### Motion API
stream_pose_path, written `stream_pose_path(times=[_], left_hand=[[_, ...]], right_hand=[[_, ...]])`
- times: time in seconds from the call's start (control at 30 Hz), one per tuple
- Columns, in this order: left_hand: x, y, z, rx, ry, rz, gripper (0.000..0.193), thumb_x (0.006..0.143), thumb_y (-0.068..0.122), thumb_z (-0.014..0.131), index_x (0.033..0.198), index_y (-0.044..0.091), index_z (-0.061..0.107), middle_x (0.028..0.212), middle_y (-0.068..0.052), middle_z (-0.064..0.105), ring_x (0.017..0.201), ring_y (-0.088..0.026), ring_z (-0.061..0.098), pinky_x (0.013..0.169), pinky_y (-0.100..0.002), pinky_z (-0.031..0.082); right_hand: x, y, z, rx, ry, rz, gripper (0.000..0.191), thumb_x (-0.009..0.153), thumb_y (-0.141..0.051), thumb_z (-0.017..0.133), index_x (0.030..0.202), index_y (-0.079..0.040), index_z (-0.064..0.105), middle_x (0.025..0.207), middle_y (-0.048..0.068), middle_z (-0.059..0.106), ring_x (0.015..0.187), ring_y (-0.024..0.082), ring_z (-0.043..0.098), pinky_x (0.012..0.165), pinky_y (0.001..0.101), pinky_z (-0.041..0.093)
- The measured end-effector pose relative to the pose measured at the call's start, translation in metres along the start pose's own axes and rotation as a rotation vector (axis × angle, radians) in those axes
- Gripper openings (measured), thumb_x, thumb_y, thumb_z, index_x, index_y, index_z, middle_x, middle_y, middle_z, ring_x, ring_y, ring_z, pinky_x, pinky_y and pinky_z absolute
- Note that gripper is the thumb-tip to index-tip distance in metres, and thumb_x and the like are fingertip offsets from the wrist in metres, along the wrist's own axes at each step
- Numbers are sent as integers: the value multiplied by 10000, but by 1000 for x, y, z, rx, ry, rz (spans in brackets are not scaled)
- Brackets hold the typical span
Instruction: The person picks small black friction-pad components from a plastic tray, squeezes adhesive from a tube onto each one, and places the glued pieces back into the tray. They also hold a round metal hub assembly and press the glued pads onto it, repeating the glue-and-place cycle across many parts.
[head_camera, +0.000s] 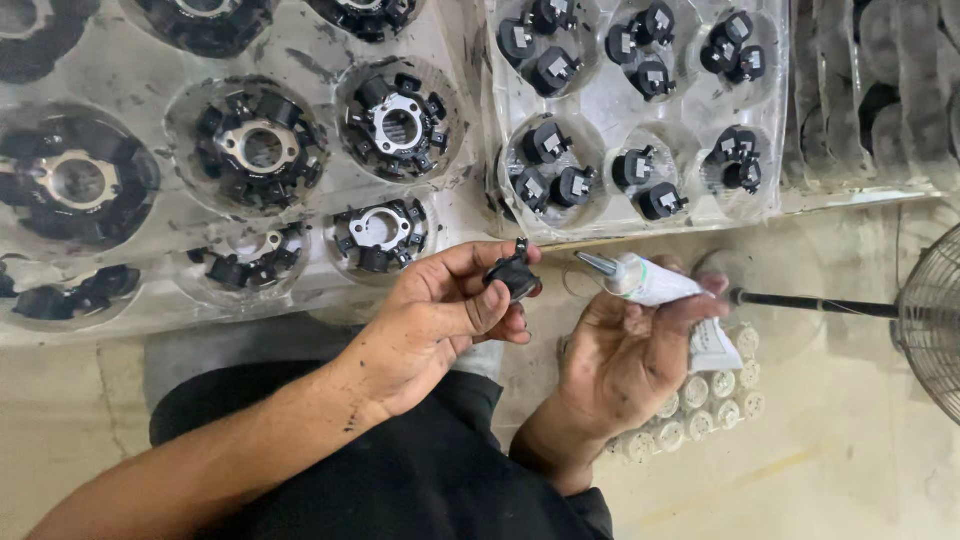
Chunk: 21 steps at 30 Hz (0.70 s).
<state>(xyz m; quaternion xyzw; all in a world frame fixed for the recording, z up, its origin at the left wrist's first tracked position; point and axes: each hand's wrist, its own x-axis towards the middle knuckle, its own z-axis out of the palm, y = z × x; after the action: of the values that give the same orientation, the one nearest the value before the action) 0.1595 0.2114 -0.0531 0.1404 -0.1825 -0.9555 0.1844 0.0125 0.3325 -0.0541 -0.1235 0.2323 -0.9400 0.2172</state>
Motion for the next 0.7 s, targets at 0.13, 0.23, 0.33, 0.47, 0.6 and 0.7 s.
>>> stream_pose_path(times=[0.13, 0.23, 0.33, 0.47, 0.6, 0.7], left_hand=[[-5, 4, 1, -39, 6, -13, 400, 966, 82, 670, 1353, -4, 613, 1167, -46, 708, 915, -158, 687, 885, -368, 601], [-9, 5, 2, -63, -25, -35, 405, 974, 105, 678, 1359, -2, 612, 1171, -60, 712, 900, -168, 694, 886, -365, 597], [-15, 5, 2, -72, -61, -65, 425, 993, 127, 693, 1388, -7, 612, 1137, -70, 709, 879, -169, 697, 866, -352, 586], [-18, 7, 3, -75, -69, -131, 466, 975, 152, 707, 1410, 13, 615, 1077, -56, 713, 855, -147, 698, 853, -358, 602], [-19, 10, 2, -88, -92, -169, 470, 959, 152, 707, 1399, 21, 607, 1086, -44, 726, 845, -136, 697, 856, -355, 608], [-20, 10, 3, -59, -101, -180, 479, 963, 137, 708, 1412, 9, 604, 1091, -40, 721, 839, -124, 686, 854, -344, 605]], right_hand=[[-18, 18, 7, -325, -57, -444, 260, 1066, -241, 670, 1277, -146, 551, 1182, 48, 593, 1085, 181, 587, 945, 293, 532], [-26, 24, 11, -616, -149, -811, 211, 1026, -231, 710, 1135, -195, 533, 1028, -15, 518, 986, 139, 504, 858, 242, 460], [-27, 24, 11, -633, -261, -951, 238, 984, -198, 742, 1057, -228, 518, 928, -28, 459, 918, 137, 485, 761, 223, 453], [-31, 17, 10, -568, -305, -936, 249, 968, -139, 754, 1032, -247, 539, 921, -47, 478, 934, 136, 493, 771, 234, 449], [-35, 15, 10, -514, -255, -926, 219, 961, -145, 756, 1011, -221, 557, 906, -54, 514, 920, 128, 487, 755, 236, 417], [-37, 14, 14, -532, -237, -923, 209, 966, -144, 751, 995, -226, 560, 881, -67, 517, 887, 110, 476, 754, 235, 411]])
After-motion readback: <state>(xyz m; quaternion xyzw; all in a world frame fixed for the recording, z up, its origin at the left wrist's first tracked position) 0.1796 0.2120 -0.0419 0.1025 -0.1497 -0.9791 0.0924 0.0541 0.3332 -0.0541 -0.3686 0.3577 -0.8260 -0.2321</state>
